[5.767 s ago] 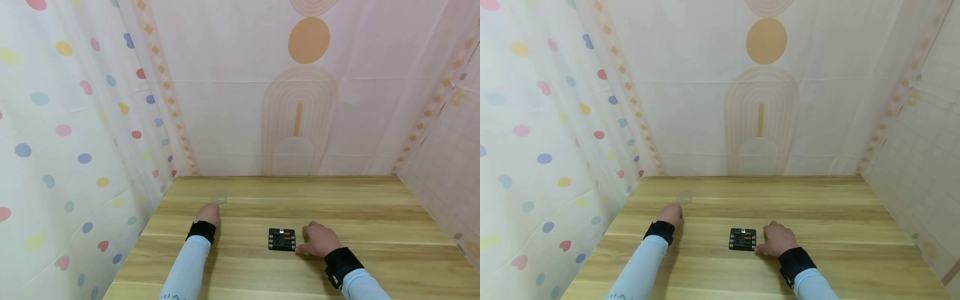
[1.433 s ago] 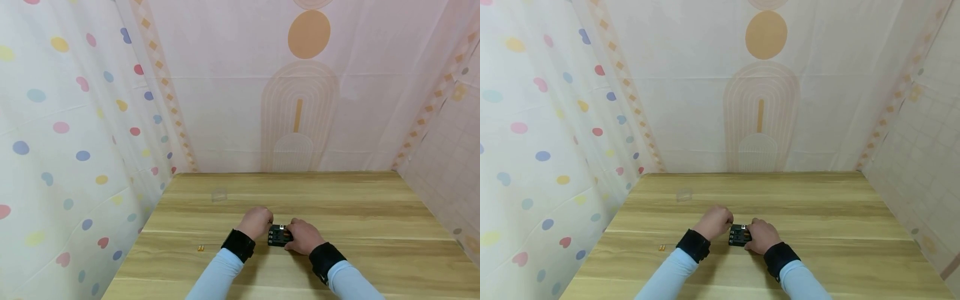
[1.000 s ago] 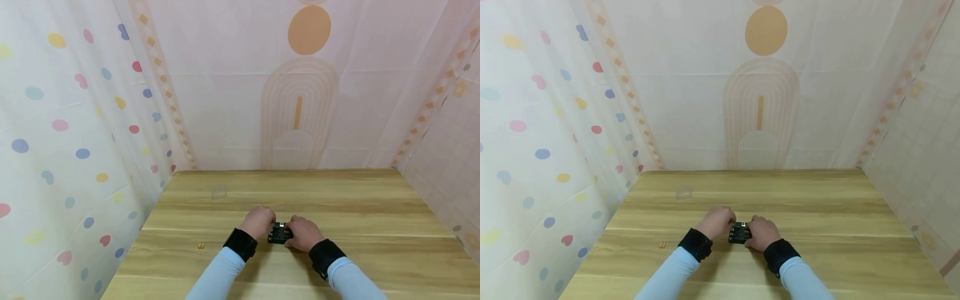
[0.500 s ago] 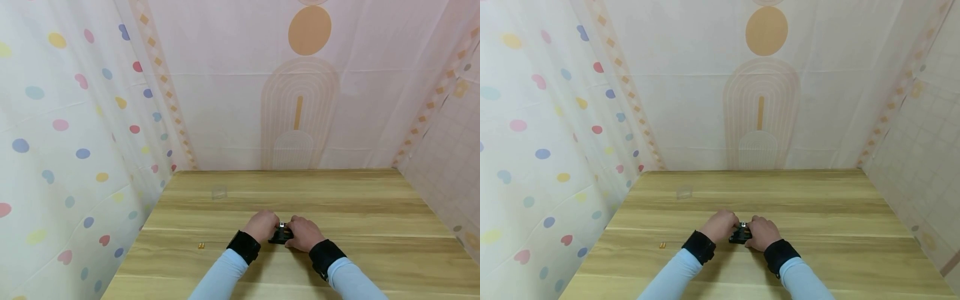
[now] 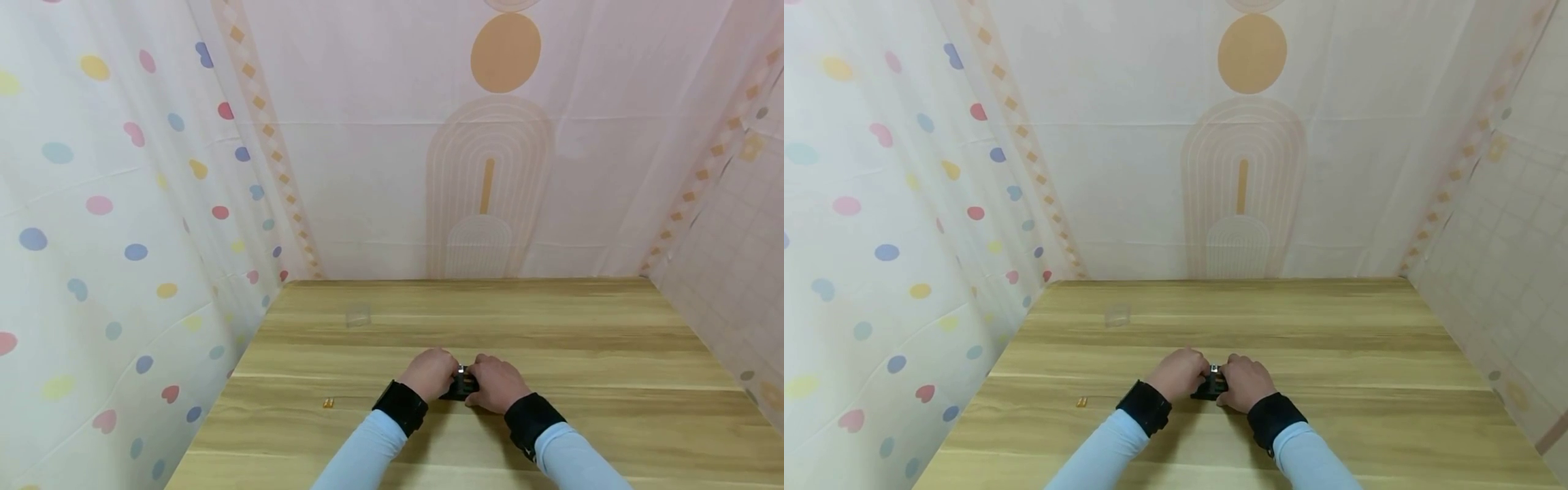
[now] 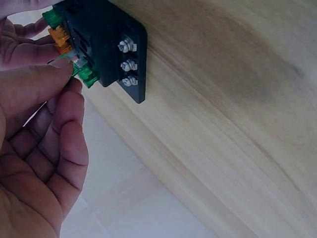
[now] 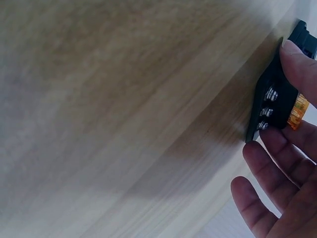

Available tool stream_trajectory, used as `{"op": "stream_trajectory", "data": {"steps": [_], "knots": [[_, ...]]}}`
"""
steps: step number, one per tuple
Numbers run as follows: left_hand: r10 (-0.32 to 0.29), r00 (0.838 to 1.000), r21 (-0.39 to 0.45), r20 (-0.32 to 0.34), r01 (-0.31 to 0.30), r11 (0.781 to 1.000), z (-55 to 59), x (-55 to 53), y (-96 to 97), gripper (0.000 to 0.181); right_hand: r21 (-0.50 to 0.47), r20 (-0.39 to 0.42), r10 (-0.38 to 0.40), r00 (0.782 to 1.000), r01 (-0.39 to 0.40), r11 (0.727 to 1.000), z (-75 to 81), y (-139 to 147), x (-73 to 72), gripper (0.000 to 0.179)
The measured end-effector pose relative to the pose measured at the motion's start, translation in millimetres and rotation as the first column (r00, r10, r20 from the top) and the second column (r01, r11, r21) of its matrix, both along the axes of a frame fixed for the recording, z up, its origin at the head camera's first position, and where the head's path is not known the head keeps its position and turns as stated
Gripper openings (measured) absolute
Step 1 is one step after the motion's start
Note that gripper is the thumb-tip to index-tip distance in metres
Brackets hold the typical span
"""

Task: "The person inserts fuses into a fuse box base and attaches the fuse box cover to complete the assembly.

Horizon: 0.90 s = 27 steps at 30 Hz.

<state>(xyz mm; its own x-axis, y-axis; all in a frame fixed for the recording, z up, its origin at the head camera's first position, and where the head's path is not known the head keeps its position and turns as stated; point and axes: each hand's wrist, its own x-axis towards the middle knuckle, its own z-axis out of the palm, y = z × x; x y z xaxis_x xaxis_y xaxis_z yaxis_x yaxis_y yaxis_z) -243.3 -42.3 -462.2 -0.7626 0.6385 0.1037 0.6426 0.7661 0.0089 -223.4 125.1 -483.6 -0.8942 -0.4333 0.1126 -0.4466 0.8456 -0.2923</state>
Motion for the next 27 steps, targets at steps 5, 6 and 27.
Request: {"op": "stream_trajectory", "data": {"steps": [5,6,27], "knots": [[0.007,1.0,-0.009,-0.01,-0.007,1.0,-2.7,-0.2,0.0,0.015,-0.004,-0.015,0.006,1.0,-0.006,1.0,0.3,0.4,0.3,0.038],[0.006,1.0,-0.011,-0.014,-0.006,1.0,-3.2,-0.2,0.0,0.015,-0.006,-0.016,0.006,1.0,-0.006,1.0,0.4,0.5,0.2,0.038],[0.0,0.997,-0.059,-0.083,-0.005,0.998,-5.3,5.5,3.3,0.019,0.001,0.0,0.001,1.0,-0.001,1.0,-3.4,0.2,-3.4,0.037]]}}
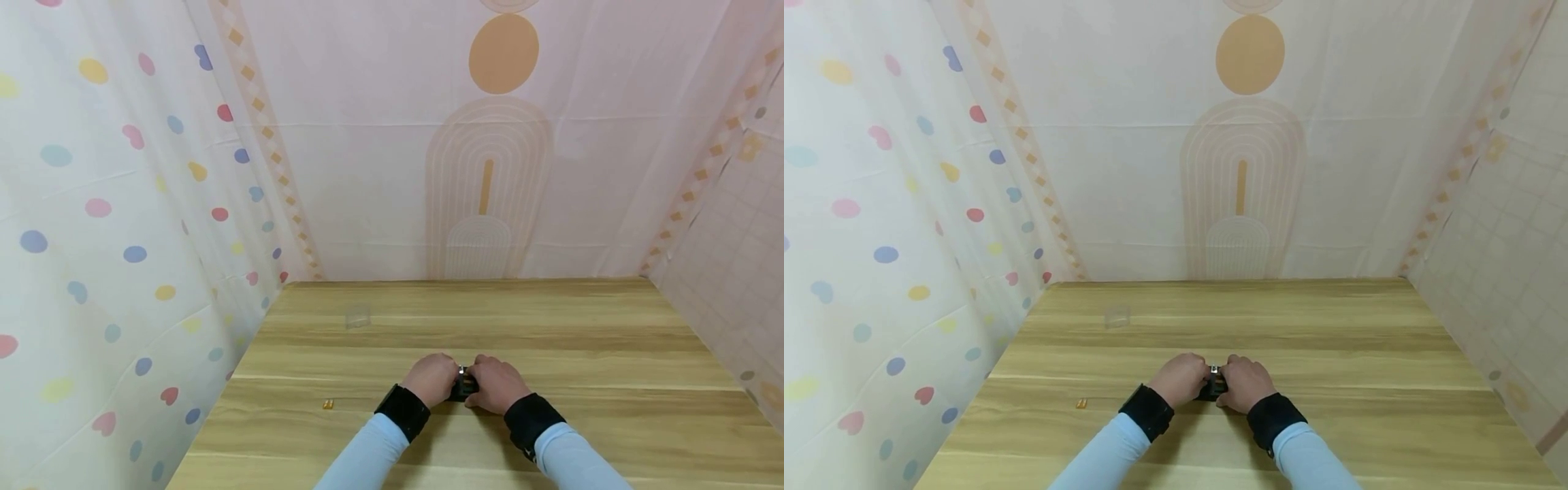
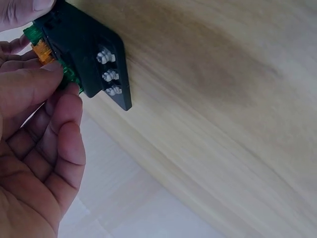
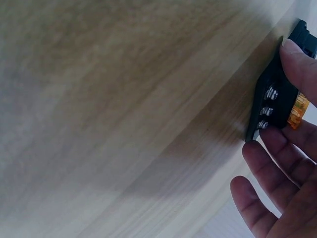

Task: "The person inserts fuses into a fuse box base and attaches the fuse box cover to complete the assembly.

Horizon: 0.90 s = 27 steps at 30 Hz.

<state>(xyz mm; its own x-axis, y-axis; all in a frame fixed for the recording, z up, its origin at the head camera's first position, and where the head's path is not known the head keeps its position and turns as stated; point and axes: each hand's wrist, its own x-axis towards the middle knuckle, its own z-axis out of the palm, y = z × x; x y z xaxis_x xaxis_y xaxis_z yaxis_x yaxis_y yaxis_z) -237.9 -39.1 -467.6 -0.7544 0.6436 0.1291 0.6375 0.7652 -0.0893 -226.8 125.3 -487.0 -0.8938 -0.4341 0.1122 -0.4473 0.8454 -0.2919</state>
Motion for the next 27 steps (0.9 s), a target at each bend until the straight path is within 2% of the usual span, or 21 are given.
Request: {"op": "stream_trajectory", "data": {"steps": [5,13,19,27], "knots": [[-0.008,1.0,0.003,0.017,0.008,1.0,0.7,-0.7,-0.1,0.019,-0.012,0.005,0.0,1.0,0.0,1.0,-1.1,0.2,-0.3,0.037],[-0.023,1.0,-0.018,-0.011,0.023,1.0,0.7,-2.8,-0.4,0.019,0.001,0.004,0.011,1.0,-0.011,1.0,-2.1,0.4,-0.6,0.038],[-0.063,0.998,-0.04,-0.03,0.061,0.997,2.2,-4.2,-1.8,0.016,0.01,-0.012,0.014,1.0,-0.013,1.0,-0.9,0.0,-0.6,0.037],[-0.094,0.996,-0.051,-0.011,0.093,0.994,3.9,-6.0,-2.1,0.014,0.01,-0.011,0.008,1.0,-0.008,1.0,0.7,-0.4,0.2,0.037]]}}
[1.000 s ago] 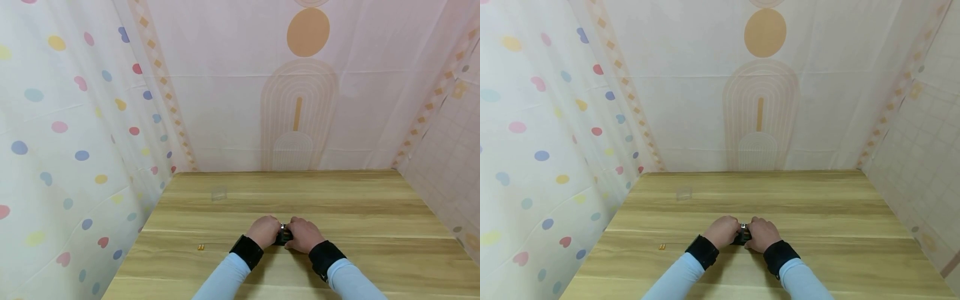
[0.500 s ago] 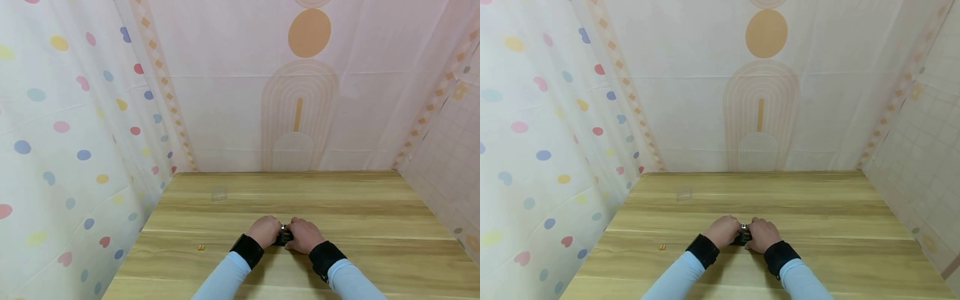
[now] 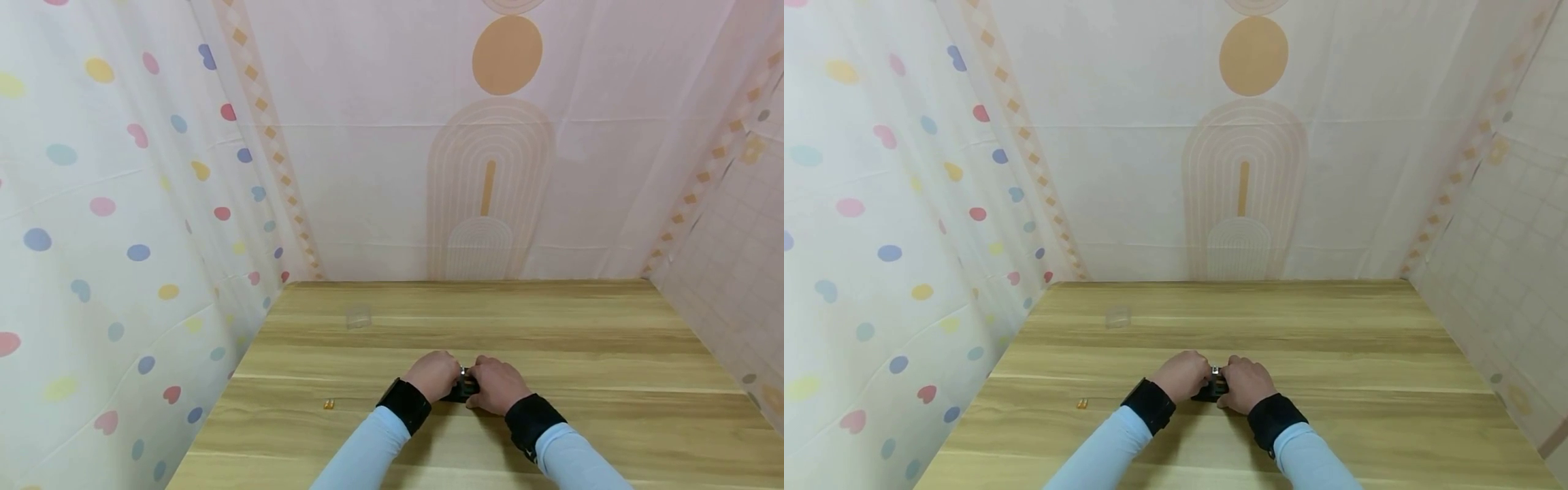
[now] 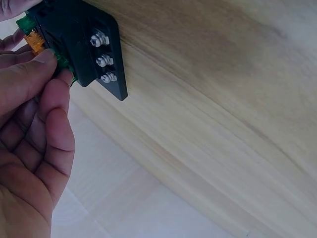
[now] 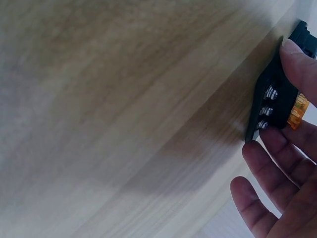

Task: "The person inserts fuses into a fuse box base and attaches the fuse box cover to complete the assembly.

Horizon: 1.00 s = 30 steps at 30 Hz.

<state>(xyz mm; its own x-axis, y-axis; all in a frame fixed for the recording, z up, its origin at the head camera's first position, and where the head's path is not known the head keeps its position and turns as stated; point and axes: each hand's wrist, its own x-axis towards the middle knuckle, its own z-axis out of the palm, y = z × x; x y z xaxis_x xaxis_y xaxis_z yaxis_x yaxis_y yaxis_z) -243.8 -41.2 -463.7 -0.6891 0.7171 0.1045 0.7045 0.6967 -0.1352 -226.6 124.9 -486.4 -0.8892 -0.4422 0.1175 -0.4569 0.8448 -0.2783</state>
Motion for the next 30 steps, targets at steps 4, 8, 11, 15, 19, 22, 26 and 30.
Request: {"op": "stream_trajectory", "data": {"steps": [4,8,11,15,19,22,26,30], "knots": [[-0.003,1.0,-0.011,0.002,0.003,1.0,-0.3,-0.4,0.7,0.014,0.003,0.0,0.001,1.0,-0.001,1.0,1.3,-0.3,0.8,0.037],[0.006,1.0,-0.005,0.013,-0.006,1.0,-1.7,-1.4,0.6,0.015,0.0,0.01,-0.003,1.0,0.003,1.0,2.0,-0.9,1.0,0.036],[0.011,1.0,0.009,0.017,-0.011,1.0,-2.5,-2.1,0.1,0.016,0.002,0.009,-0.006,1.0,0.006,1.0,2.5,-1.0,1.5,0.035],[0.008,1.0,0.014,0.014,-0.008,1.0,-2.4,-1.5,-0.5,0.017,-0.001,0.012,-0.01,1.0,0.01,1.0,0.6,-0.7,1.7,0.035],[0.003,1.0,0.01,0.013,-0.004,1.0,-2.2,-0.8,-0.5,0.016,-0.012,0.013,-0.006,1.0,0.006,1.0,-1.1,-0.6,1.5,0.034],[-0.002,1.0,0.014,0.011,0.002,1.0,-2.2,-0.5,-0.8,0.016,-0.019,0.012,-0.002,1.0,0.003,1.0,-1.6,-0.4,1.5,0.034],[-0.012,1.0,0.026,-0.007,0.012,1.0,-2.2,-0.2,-1.9,0.017,-0.022,0.009,-0.002,1.0,0.002,1.0,-1.9,0.1,0.9,0.034],[-0.011,1.0,0.025,-0.009,0.011,1.0,-3.5,-0.5,-1.8,0.018,-0.018,0.007,-0.001,1.0,0.001,1.0,-1.4,0.1,1.4,0.035]]}}
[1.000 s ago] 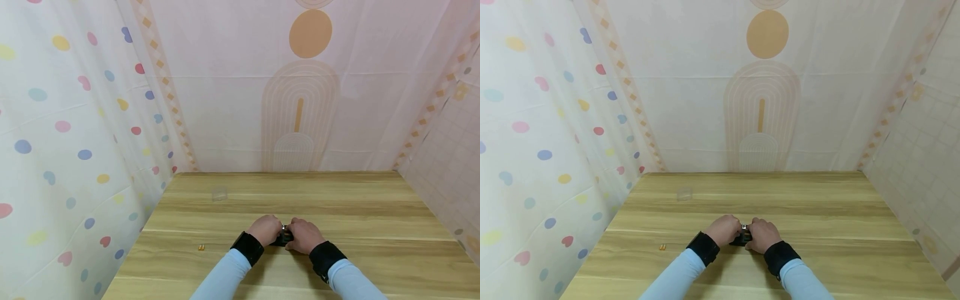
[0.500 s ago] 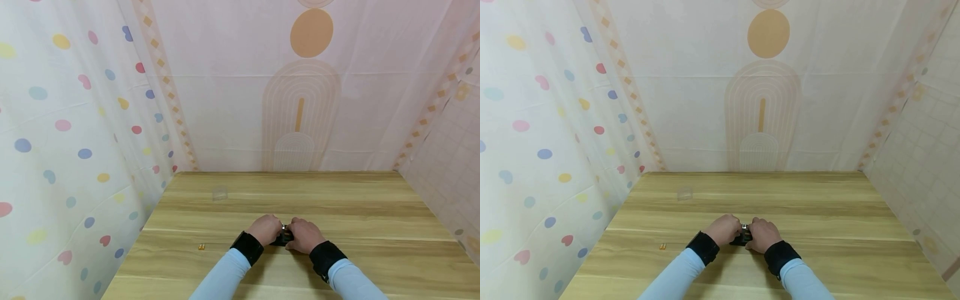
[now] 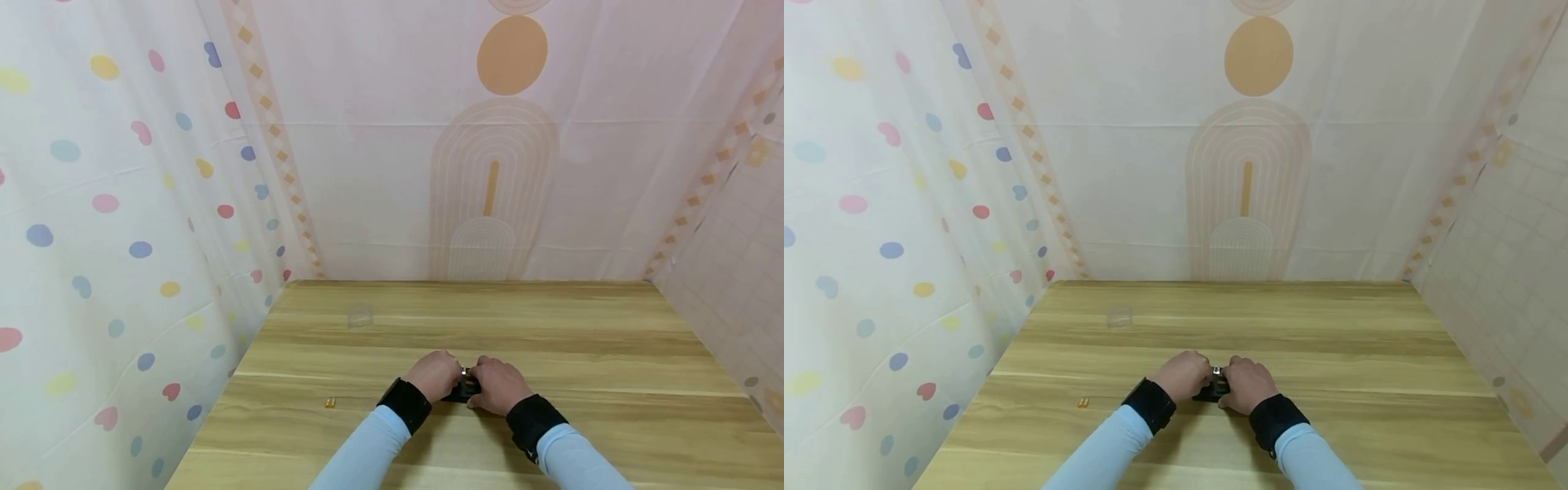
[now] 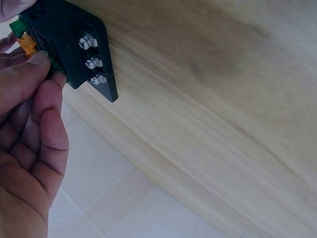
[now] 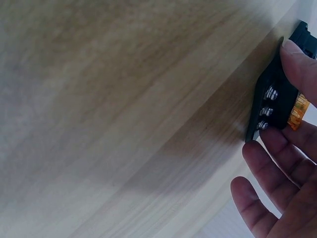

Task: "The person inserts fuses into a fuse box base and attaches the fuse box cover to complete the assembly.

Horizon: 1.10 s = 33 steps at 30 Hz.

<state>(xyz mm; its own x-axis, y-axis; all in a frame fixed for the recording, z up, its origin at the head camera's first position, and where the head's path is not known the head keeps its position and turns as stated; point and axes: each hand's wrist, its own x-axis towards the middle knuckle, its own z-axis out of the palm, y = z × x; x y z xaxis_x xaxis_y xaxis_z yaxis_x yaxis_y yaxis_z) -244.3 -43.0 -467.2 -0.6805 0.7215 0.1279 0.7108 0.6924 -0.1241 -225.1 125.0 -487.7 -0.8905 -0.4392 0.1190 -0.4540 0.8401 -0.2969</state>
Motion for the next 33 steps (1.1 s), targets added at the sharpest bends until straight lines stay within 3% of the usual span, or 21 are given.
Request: {"op": "stream_trajectory", "data": {"steps": [18,25,33], "knots": [[0.02,1.0,0.04,-0.005,-0.019,0.999,-1.6,3.5,-0.8,0.018,0.003,0.006,-0.003,1.0,0.003,1.0,-0.9,-1.0,0.1,0.035],[0.026,0.997,0.049,0.068,-0.029,0.998,-4.7,-0.7,-3.4,0.016,-0.007,0.009,-0.001,1.0,0.001,1.0,-0.9,-1.2,0.2,0.036],[0.032,0.999,-0.042,0.02,-0.031,0.999,4.2,1.9,5.5,0.018,0.005,0.0,-0.001,1.0,0.001,1.0,0.3,-0.5,0.3,0.036]]}}
